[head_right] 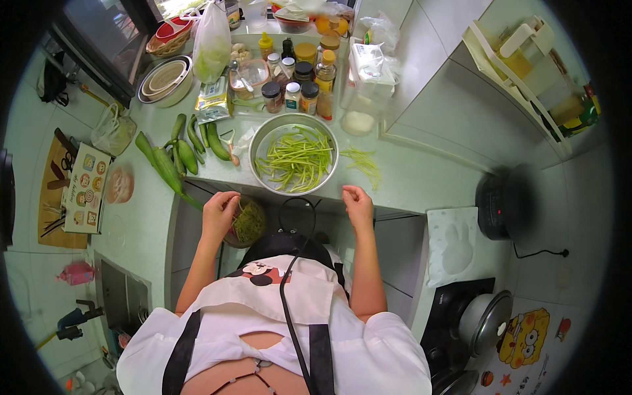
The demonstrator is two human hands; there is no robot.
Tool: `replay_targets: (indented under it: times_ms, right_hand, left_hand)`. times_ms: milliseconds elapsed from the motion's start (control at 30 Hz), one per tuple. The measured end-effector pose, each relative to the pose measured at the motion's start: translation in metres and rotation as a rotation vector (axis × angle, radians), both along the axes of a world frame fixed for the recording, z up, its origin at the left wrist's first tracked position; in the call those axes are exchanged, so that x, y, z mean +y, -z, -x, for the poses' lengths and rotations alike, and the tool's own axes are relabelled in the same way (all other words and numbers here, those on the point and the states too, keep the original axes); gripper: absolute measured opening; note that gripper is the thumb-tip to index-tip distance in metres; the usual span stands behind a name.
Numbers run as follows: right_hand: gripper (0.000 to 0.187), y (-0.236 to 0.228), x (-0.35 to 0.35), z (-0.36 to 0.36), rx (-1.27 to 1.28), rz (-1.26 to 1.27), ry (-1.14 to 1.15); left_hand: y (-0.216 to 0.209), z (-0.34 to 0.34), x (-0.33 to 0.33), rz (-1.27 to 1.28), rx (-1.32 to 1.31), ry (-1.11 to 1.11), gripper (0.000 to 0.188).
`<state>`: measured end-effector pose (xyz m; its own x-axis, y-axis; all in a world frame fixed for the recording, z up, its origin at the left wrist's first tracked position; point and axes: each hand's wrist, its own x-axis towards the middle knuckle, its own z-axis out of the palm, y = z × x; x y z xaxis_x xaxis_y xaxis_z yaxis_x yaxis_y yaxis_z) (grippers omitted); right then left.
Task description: The person peels long green vegetables by hand, pulling off thin strips and placing them into a metal bowl on the counter.
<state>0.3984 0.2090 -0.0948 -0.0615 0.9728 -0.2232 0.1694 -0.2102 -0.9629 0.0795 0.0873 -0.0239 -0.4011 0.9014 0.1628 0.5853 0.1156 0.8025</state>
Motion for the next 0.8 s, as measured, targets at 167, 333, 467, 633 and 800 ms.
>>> replay_targets:
  times_ms: [167, 333, 467, 633, 800]
  right_hand:
    - [0.022, 0.051, 0.037, -0.050, -0.287, -0.046, 0.083]
    - [0.023, 0.062, 0.075, -0.071, -0.569, -0.168, 0.106]
    - [0.024, 0.064, 0.104, -0.079, -0.742, -0.286, 0.106]
    - [0.017, 0.064, 0.130, -0.079, -0.889, -0.324, -0.017]
    - [0.015, 0.058, 0.138, -0.076, -0.919, -0.320, -0.106]
  left_hand:
    - [0.002, -0.022, 0.014, 0.026, -0.046, -0.007, 0.012]
    - [-0.003, -0.043, 0.024, 0.052, -0.008, -0.041, 0.012]
    - [-0.005, -0.059, 0.028, 0.044, -0.028, -0.090, 0.012]
    - [0.000, -0.072, 0.025, 0.001, -0.060, -0.162, 0.013]
    - [0.004, -0.083, 0.017, 0.009, -0.121, -0.236, 0.013]
